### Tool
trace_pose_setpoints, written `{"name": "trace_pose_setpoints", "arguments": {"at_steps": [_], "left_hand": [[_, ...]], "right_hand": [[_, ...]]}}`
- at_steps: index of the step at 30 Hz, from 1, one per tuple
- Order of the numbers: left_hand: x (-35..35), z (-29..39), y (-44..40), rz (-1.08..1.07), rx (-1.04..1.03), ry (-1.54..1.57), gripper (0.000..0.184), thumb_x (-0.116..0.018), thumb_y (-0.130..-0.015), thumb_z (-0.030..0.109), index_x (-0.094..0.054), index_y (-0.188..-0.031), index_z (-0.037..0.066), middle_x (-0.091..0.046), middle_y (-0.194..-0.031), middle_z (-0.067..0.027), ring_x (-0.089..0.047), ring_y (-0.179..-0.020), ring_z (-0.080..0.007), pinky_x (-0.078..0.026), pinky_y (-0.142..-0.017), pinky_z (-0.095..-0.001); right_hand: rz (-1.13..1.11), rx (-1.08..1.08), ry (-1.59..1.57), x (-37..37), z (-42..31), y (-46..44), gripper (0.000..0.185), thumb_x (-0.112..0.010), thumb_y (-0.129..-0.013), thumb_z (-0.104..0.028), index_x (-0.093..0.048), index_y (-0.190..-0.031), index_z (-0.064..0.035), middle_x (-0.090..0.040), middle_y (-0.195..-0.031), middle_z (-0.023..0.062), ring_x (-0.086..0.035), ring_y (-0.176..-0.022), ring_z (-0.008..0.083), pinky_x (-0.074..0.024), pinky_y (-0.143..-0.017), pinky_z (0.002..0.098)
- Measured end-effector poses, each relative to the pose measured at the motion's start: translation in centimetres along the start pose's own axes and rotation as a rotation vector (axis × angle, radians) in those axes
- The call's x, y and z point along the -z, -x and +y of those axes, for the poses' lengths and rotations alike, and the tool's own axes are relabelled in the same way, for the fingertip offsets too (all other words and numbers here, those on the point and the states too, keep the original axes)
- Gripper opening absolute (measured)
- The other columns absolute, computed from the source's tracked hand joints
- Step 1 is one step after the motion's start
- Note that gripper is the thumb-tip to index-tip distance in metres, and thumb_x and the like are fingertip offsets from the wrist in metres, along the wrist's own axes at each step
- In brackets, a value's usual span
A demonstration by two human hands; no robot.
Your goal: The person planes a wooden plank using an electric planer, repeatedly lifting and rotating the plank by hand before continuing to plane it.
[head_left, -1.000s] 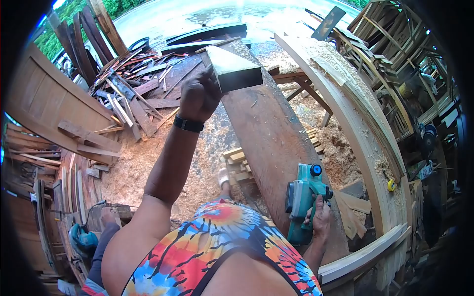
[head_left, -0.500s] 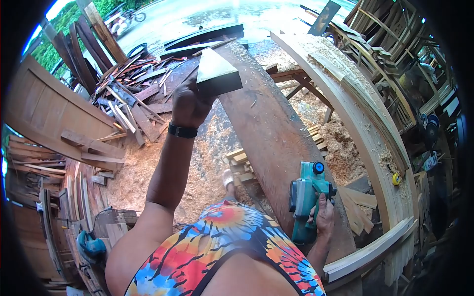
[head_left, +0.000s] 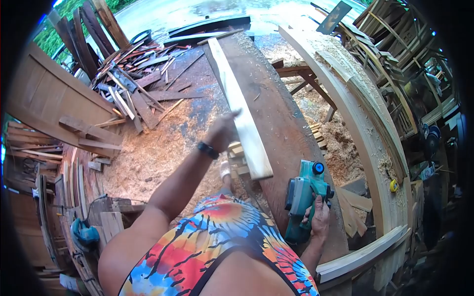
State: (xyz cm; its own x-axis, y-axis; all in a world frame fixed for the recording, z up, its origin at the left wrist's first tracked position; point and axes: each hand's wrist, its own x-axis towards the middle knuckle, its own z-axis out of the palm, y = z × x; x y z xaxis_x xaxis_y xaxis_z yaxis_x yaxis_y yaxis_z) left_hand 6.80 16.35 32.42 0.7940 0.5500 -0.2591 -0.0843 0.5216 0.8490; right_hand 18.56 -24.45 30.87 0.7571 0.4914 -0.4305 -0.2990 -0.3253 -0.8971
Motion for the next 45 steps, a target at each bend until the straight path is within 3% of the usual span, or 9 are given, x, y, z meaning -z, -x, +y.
{"name": "trace_pose_setpoints", "arguments": {"at_steps": [4, 8, 16, 25, 28, 30, 32, 37, 45], "left_hand": [[0.0, -11.7, -2.7, 0.475, -0.131, -0.703, 0.103, -0.090, -0.073, 0.031, -0.028, -0.142, -0.013, -0.059, -0.125, -0.0301, -0.062, -0.117, -0.0388, -0.048, -0.104, -0.0450], [-0.9, -15.3, -3.2, 0.535, -0.091, -0.838, 0.119, -0.083, -0.069, 0.031, -0.010, -0.149, -0.019, -0.042, -0.141, -0.0404, -0.047, -0.134, -0.0457, -0.040, -0.113, -0.0421], [-1.9, -18.3, -6.0, 0.693, -0.136, -1.130, 0.115, -0.076, -0.076, 0.043, -0.012, -0.156, -0.010, -0.011, -0.164, -0.0307, -0.022, -0.148, -0.0478, -0.021, -0.123, -0.0496], [8.9, -13.5, -15.5, 0.682, -0.271, -1.073, 0.073, -0.049, -0.101, 0.047, -0.036, -0.154, -0.001, -0.018, -0.159, -0.0392, -0.036, -0.141, -0.0533, -0.031, -0.119, -0.0472], [13.7, -12.8, -18.2, 0.915, -0.151, -0.862, 0.065, -0.055, -0.099, 0.049, -0.055, -0.133, -0.006, -0.052, -0.137, -0.0334, -0.060, -0.120, -0.0398, -0.047, -0.104, -0.0458], [16.5, -12.0, -17.8, 0.843, 0.119, -0.618, 0.056, -0.057, -0.098, 0.047, -0.063, -0.120, -0.004, -0.065, -0.120, -0.0285, -0.070, -0.102, -0.0330, -0.054, -0.090, -0.0449], [21.8, -18.1, -18.2, 0.633, 0.113, -1.126, 0.044, -0.057, -0.098, 0.041, -0.067, -0.104, -0.002, -0.071, -0.093, -0.0211, -0.071, -0.080, -0.0257, -0.054, -0.074, -0.0424], [17.1, -32.1, -5.9, -0.170, 0.388, -1.022, 0.039, -0.056, -0.081, 0.010, -0.070, -0.116, -0.001, -0.073, -0.109, -0.0225, -0.068, -0.110, -0.0373, -0.053, -0.098, -0.0427], [5.8, -31.5, 1.8, -1.244, 0.711, -0.884, 0.037, -0.062, -0.081, 0.017, -0.071, -0.112, 0.000, -0.070, -0.114, -0.0214, -0.064, -0.113, -0.0333, -0.049, -0.099, -0.0430]], "right_hand": [[-0.074, 0.006, -0.115, 0.3, 0.9, 0.1, 0.066, -0.051, -0.101, -0.058, -0.048, -0.136, -0.0021, -0.055, -0.066, 0.0039, -0.053, -0.047, 0.0129, -0.0463, -0.046, 0.0276], [-0.078, 0.034, -0.193, 0.0, 1.2, 0.4, 0.064, -0.053, -0.102, -0.055, -0.047, -0.135, -0.0015, -0.054, -0.068, 0.0047, -0.053, -0.049, 0.0133, -0.0465, -0.048, 0.0272], [-0.147, 0.041, -0.166, -0.6, -0.4, 1.4, 0.072, -0.052, -0.100, -0.060, -0.045, -0.139, 0.0002, -0.051, -0.068, 0.0044, -0.052, -0.048, 0.0137, -0.0457, -0.047, 0.0294], [-0.283, -0.047, -0.023, -4.8, -1.7, 2.9, 0.075, -0.063, -0.089, -0.068, -0.055, -0.115, 0.0028, -0.054, -0.064, 0.0008, -0.052, -0.051, 0.0084, -0.0391, -0.046, 0.0224], [-0.317, -0.028, 0.008, -6.9, -0.9, 2.3, 0.076, -0.064, -0.086, -0.072, -0.057, -0.108, 0.0009, -0.056, -0.063, 0.0008, -0.053, -0.051, 0.0074, -0.0394, -0.046, 0.0231], [-0.331, -0.008, 0.004, -8.2, -0.9, 1.7, 0.077, -0.064, -0.085, -0.074, -0.058, -0.105, 0.0005, -0.056, -0.062, 0.0005, -0.053, -0.050, 0.0071, -0.0399, -0.045, 0.0233], [-0.329, 0.003, 0.003, -9.5, -1.2, 0.7, 0.077, -0.064, -0.084, -0.074, -0.058, -0.102, 0.0002, -0.056, -0.061, 0.0001, -0.054, -0.050, 0.0069, -0.0405, -0.045, 0.0233], [-0.378, 0.022, 0.028, -12.3, -2.2, -2.4, 0.083, -0.068, -0.082, -0.072, -0.055, -0.112, 0.0047, -0.055, -0.064, 0.0034, -0.053, -0.050, 0.0095, -0.0407, -0.045, 0.0233], [-0.385, 0.023, 0.095, -18.2, -6.1, -8.8, 0.081, -0.071, -0.081, -0.069, -0.055, -0.112, 0.0041, -0.055, -0.064, 0.0029, -0.053, -0.051, 0.0085, -0.0408, -0.046, 0.0230]]}}
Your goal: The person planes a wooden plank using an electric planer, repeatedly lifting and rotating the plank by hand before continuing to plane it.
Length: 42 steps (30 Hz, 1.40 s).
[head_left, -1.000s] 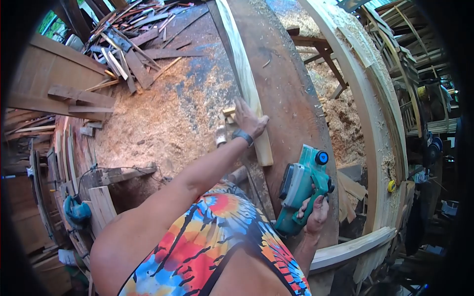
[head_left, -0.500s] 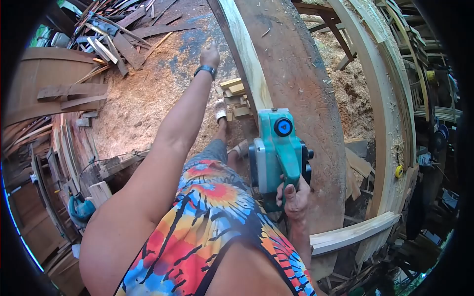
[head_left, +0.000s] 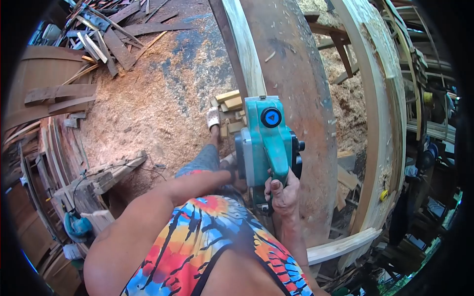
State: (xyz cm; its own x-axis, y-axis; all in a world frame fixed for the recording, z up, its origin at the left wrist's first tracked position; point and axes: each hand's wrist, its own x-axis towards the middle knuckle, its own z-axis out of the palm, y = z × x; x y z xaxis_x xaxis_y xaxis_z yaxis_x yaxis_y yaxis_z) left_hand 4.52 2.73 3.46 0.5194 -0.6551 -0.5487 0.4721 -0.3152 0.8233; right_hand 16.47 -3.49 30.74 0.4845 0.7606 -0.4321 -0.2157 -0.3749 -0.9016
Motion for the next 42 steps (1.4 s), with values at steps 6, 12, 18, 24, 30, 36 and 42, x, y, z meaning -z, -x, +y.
{"name": "trace_pose_setpoints", "arguments": {"at_steps": [6, 12, 18, 24, 30, 36, 42], "left_hand": [[3.2, 0.6, 4.9, -0.194, -0.069, 0.051, 0.036, -0.066, -0.081, 0.023, -0.071, -0.109, 0.001, -0.068, -0.117, -0.0206, -0.061, -0.115, -0.0302, -0.047, -0.099, -0.0432], [7.7, -5.9, 11.3, 0.194, -0.209, 0.229, 0.038, -0.068, -0.075, 0.025, -0.072, -0.107, 0.006, -0.073, -0.104, -0.0139, -0.066, -0.100, -0.0267, -0.048, -0.088, -0.0427], [14.7, -8.6, 20.0, 0.514, -0.160, 0.459, 0.025, -0.069, -0.078, 0.008, -0.071, -0.103, 0.002, -0.072, -0.096, -0.0070, -0.067, -0.093, -0.0193, -0.052, -0.086, -0.0328], [18.1, -11.2, 23.2, 0.746, -0.177, 0.812, 0.026, -0.073, -0.083, 0.004, -0.070, -0.109, 0.003, -0.073, -0.102, -0.0054, -0.067, -0.098, -0.0147, -0.052, -0.090, -0.0318], [19.8, -11.1, 22.8, 1.179, -0.191, 0.793, 0.032, -0.076, -0.090, 0.029, -0.071, -0.107, 0.002, -0.073, -0.097, -0.0067, -0.066, -0.088, -0.0174, -0.050, -0.082, -0.0326], [14.9, -13.7, 20.2, 1.403, 0.316, 0.595, 0.046, -0.070, -0.092, 0.044, -0.072, -0.094, -0.003, -0.072, -0.083, -0.0160, -0.067, -0.078, -0.0227, -0.051, -0.073, -0.0362], [7.2, -14.5, 17.1, 1.337, 0.550, 0.369, 0.044, -0.066, -0.095, 0.043, -0.073, -0.099, 0.000, -0.071, -0.093, -0.0272, -0.070, -0.090, -0.0400, -0.053, -0.079, -0.0482]], "right_hand": [[-0.016, 0.038, 0.008, -2.6, -4.1, -8.2, 0.076, -0.071, -0.085, -0.066, -0.056, -0.111, 0.0038, -0.055, -0.064, 0.0020, -0.052, -0.050, 0.0077, -0.0405, -0.045, 0.0227], [-0.039, 0.097, 0.077, -5.2, -9.1, -17.8, 0.069, -0.069, -0.088, -0.064, -0.057, -0.108, 0.0014, -0.054, -0.062, -0.0003, -0.051, -0.049, 0.0065, -0.0392, -0.044, 0.0220], [-0.058, 0.188, 0.166, -8.0, -14.2, -29.2, 0.050, -0.067, -0.096, -0.051, -0.062, -0.094, -0.0013, -0.056, -0.060, -0.0001, -0.052, -0.056, 0.0058, -0.0428, -0.051, 0.0276], [-0.111, 0.283, 0.139, -12.5, -21.0, -43.0, 0.054, -0.063, -0.097, -0.055, -0.063, -0.084, -0.0032, -0.057, -0.059, 0.0029, -0.056, -0.049, 0.0114, -0.0447, -0.045, 0.0304], [-0.117, 0.408, 0.197, -16.0, -24.9, -53.9, 0.054, -0.061, -0.098, -0.056, -0.060, -0.082, -0.0042, -0.056, -0.059, 0.0035, -0.055, -0.046, 0.0127, -0.0432, -0.041, 0.0309], [-0.098, 0.383, 0.183, -14.0, -21.8, -48.8, 0.052, -0.059, -0.099, -0.055, -0.058, -0.086, -0.0048, -0.055, -0.060, 0.0029, -0.053, -0.045, 0.0128, -0.0420, -0.041, 0.0302], [-0.107, 0.245, 0.104, -8.2, -13.9, -30.0, 0.054, -0.057, -0.099, -0.058, -0.058, -0.090, -0.0056, -0.053, -0.060, 0.0005, -0.051, -0.045, 0.0103, -0.0412, -0.042, 0.0277]]}}
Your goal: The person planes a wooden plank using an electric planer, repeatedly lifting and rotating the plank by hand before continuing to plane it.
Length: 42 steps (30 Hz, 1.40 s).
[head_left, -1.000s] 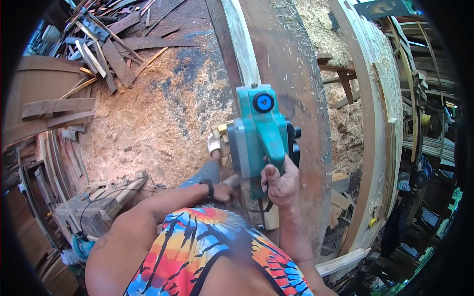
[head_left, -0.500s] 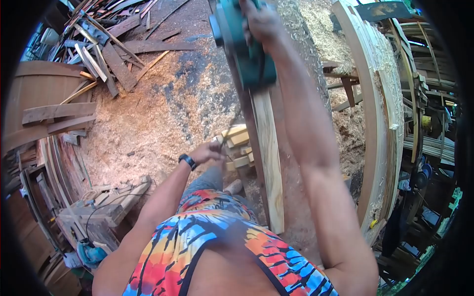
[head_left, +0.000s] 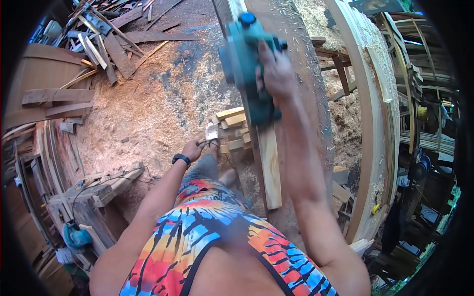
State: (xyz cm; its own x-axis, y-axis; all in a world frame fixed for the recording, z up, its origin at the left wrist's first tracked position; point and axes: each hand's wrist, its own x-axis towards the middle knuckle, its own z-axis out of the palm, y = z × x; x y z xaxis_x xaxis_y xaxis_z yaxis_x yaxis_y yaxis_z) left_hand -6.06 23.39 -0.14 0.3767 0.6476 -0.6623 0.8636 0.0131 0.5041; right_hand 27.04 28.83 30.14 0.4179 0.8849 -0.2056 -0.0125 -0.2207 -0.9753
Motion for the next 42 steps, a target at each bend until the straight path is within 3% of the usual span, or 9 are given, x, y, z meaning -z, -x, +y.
{"name": "trace_pose_setpoints", "arguments": {"at_steps": [4, 9, 17, 23, 26, 34, 38, 39, 42], "left_hand": [[-3.4, -1.6, 4.3, -0.053, -0.011, 0.042, 0.044, -0.067, -0.096, 0.041, -0.070, -0.098, -0.003, -0.071, -0.092, -0.0269, -0.070, -0.089, -0.0389, -0.051, -0.079, -0.0459], [-6.8, 0.4, 10.2, -0.343, -0.126, -0.087, 0.033, -0.064, -0.078, 0.017, -0.074, -0.104, 0.000, -0.071, -0.101, -0.0277, -0.070, -0.098, -0.0411, -0.055, -0.087, -0.0475], [-13.1, 2.5, 14.6, -0.510, -0.366, -0.504, 0.027, -0.071, -0.073, 0.024, -0.077, -0.090, 0.004, -0.073, -0.094, -0.0253, -0.071, -0.092, -0.0404, -0.056, -0.083, -0.0469], [-11.9, 2.8, 13.7, -0.507, -0.338, -0.445, 0.035, -0.065, -0.081, 0.032, -0.077, -0.091, 0.001, -0.073, -0.095, -0.0251, -0.072, -0.094, -0.0397, -0.056, -0.083, -0.0471], [-9.3, 3.9, 13.7, -0.473, -0.301, -0.388, 0.031, -0.072, -0.072, 0.025, -0.075, -0.092, 0.002, -0.072, -0.096, -0.0273, -0.071, -0.091, -0.0409, -0.056, -0.081, -0.0471], [-4.4, 1.7, 9.1, -0.337, -0.140, -0.239, 0.029, -0.065, -0.078, 0.020, -0.074, -0.097, -0.001, -0.070, -0.095, -0.0297, -0.070, -0.095, -0.0429, -0.055, -0.084, -0.0488], [-2.8, -1.0, 5.3, -0.233, -0.073, -0.070, 0.047, -0.075, -0.082, 0.044, -0.072, -0.091, -0.002, -0.070, -0.088, -0.0276, -0.070, -0.085, -0.0413, -0.054, -0.076, -0.0478], [-1.9, -0.8, 4.9, -0.215, -0.068, -0.060, 0.051, -0.076, -0.084, 0.049, -0.073, -0.092, -0.002, -0.071, -0.088, -0.0268, -0.069, -0.082, -0.0395, -0.053, -0.076, -0.0467], [-0.3, -0.5, 3.1, -0.127, 0.018, 0.079, 0.045, -0.074, -0.088, 0.043, -0.074, -0.093, -0.001, -0.072, -0.089, -0.0267, -0.070, -0.084, -0.0389, -0.053, -0.077, -0.0464]], "right_hand": [[0.022, -0.104, -0.029, 2.9, 3.7, 16.9, 0.057, -0.056, -0.097, -0.064, -0.058, -0.095, -0.0070, -0.052, -0.062, -0.0025, -0.051, -0.049, 0.0065, -0.0403, -0.044, 0.0251], [0.113, -0.220, -0.028, 5.8, 7.8, 36.0, 0.075, -0.062, -0.087, -0.073, -0.059, -0.105, 0.0000, -0.055, -0.062, -0.0006, -0.051, -0.050, 0.0060, -0.0386, -0.044, 0.0222], [0.183, -0.296, 0.065, 8.3, 11.3, 49.8, 0.082, -0.062, -0.080, -0.082, -0.063, -0.095, -0.0007, -0.058, -0.060, -0.0005, -0.055, -0.052, 0.0065, -0.0413, -0.047, 0.0226], [0.210, -0.234, 0.088, 7.7, 12.2, 47.9, 0.087, -0.068, -0.076, -0.080, -0.063, -0.104, 0.0022, -0.057, -0.060, -0.0001, -0.053, -0.050, 0.0068, -0.0383, -0.045, 0.0220], [0.170, -0.239, 0.099, 7.0, 10.4, 44.3, 0.084, -0.065, -0.080, -0.079, -0.063, -0.102, 0.0019, -0.056, -0.059, -0.0008, -0.052, -0.049, 0.0057, -0.0377, -0.044, 0.0213], [0.123, -0.118, 0.118, 4.9, 7.1, 29.8, 0.068, -0.065, -0.087, -0.070, -0.061, -0.097, -0.0022, -0.053, -0.058, -0.0026, -0.051, -0.050, 0.0046, -0.0384, -0.044, 0.0220], [0.102, -0.077, 0.100, 3.3, 4.6, 20.9, 0.062, -0.065, -0.090, -0.066, -0.061, -0.095, -0.0043, -0.052, -0.061, -0.0029, -0.050, -0.050, 0.0045, -0.0380, -0.044, 0.0223], [0.086, -0.128, 0.171, 3.2, 3.4, 18.8, 0.056, -0.065, -0.096, -0.056, -0.066, -0.096, 0.0001, -0.061, -0.067, 0.0060, -0.053, -0.065, 0.0097, -0.0472, -0.059, 0.0334], [0.089, -0.112, 0.173, 2.0, 2.1, 11.5, 0.058, -0.064, -0.095, -0.058, -0.066, -0.093, 0.0001, -0.058, -0.066, 0.0073, -0.053, -0.064, 0.0107, -0.0465, -0.059, 0.0342]]}}
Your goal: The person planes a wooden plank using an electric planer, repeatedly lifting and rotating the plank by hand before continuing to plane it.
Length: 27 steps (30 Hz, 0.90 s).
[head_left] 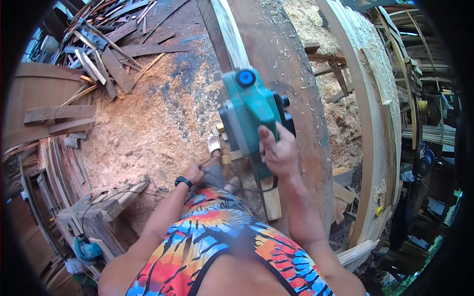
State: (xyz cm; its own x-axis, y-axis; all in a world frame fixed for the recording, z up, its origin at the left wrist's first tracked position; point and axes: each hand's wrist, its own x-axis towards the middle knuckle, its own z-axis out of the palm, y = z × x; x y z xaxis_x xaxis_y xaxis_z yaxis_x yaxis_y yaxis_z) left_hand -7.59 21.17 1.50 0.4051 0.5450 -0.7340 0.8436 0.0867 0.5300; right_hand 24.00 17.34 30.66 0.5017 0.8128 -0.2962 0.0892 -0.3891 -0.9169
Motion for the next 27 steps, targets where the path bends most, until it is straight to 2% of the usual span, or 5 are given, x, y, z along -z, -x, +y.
{"name": "trace_pose_setpoints", "arguments": {"at_steps": [6, 7, 10, 19, 27], "left_hand": [[3.8, 1.9, -4.1, 0.071, 0.022, 0.037, 0.041, -0.070, -0.092, 0.041, -0.074, -0.094, -0.001, -0.072, -0.089, -0.0265, -0.071, -0.087, -0.0386, -0.054, -0.077, -0.0451], [4.1, 2.1, -4.4, 0.150, -0.068, 0.053, 0.040, -0.070, -0.094, 0.039, -0.072, -0.089, 0.000, -0.070, -0.072, -0.0149, -0.062, -0.068, -0.0202, -0.049, -0.064, -0.0389], [6.4, 4.1, -5.7, 0.128, 0.018, 0.181, 0.040, -0.070, -0.094, 0.039, -0.071, -0.089, -0.001, -0.070, -0.074, -0.0112, -0.061, -0.068, -0.0174, -0.049, -0.062, -0.0356], [7.8, 11.4, -3.9, 0.103, -0.152, 0.706, 0.026, -0.070, -0.097, 0.025, -0.067, -0.104, 0.000, -0.073, -0.093, -0.0081, -0.070, -0.084, -0.0153, -0.056, -0.073, -0.0291], [3.9, 4.0, -2.2, 0.115, -0.043, 0.234, 0.031, -0.072, -0.093, 0.029, -0.068, -0.094, -0.002, -0.072, -0.081, -0.0088, -0.066, -0.072, -0.0148, -0.051, -0.064, -0.0306]], "right_hand": [[0.044, 0.145, 0.030, -3.5, -4.8, -14.8, 0.065, -0.062, -0.094, -0.063, -0.067, -0.089, 0.0019, -0.058, -0.063, 0.0120, -0.055, -0.063, 0.0159, -0.0470, -0.059, 0.0357], [0.061, 0.160, 0.049, -4.0, -5.7, -17.2, 0.067, -0.061, -0.094, -0.064, -0.067, -0.087, 0.0028, -0.060, -0.064, 0.0130, -0.057, -0.063, 0.0176, -0.0473, -0.060, 0.0361], [0.089, 0.265, 0.076, -5.4, -7.6, -25.3, 0.072, -0.059, -0.094, -0.067, -0.066, -0.077, 0.0033, -0.061, -0.061, 0.0134, -0.060, -0.057, 0.0197, -0.0482, -0.055, 0.0361], [0.022, 0.411, 0.111, -8.8, -15.9, -43.1, 0.057, -0.050, -0.102, -0.059, -0.067, -0.104, -0.0050, -0.059, -0.060, 0.0072, -0.054, -0.042, 0.0181, -0.0421, -0.040, 0.0348], [0.015, 0.314, 0.029, -6.0, -9.1, -28.4, 0.057, -0.055, -0.098, -0.060, -0.065, -0.096, -0.0037, -0.059, -0.061, 0.0053, -0.054, -0.044, 0.0148, -0.0424, -0.041, 0.0314]]}}
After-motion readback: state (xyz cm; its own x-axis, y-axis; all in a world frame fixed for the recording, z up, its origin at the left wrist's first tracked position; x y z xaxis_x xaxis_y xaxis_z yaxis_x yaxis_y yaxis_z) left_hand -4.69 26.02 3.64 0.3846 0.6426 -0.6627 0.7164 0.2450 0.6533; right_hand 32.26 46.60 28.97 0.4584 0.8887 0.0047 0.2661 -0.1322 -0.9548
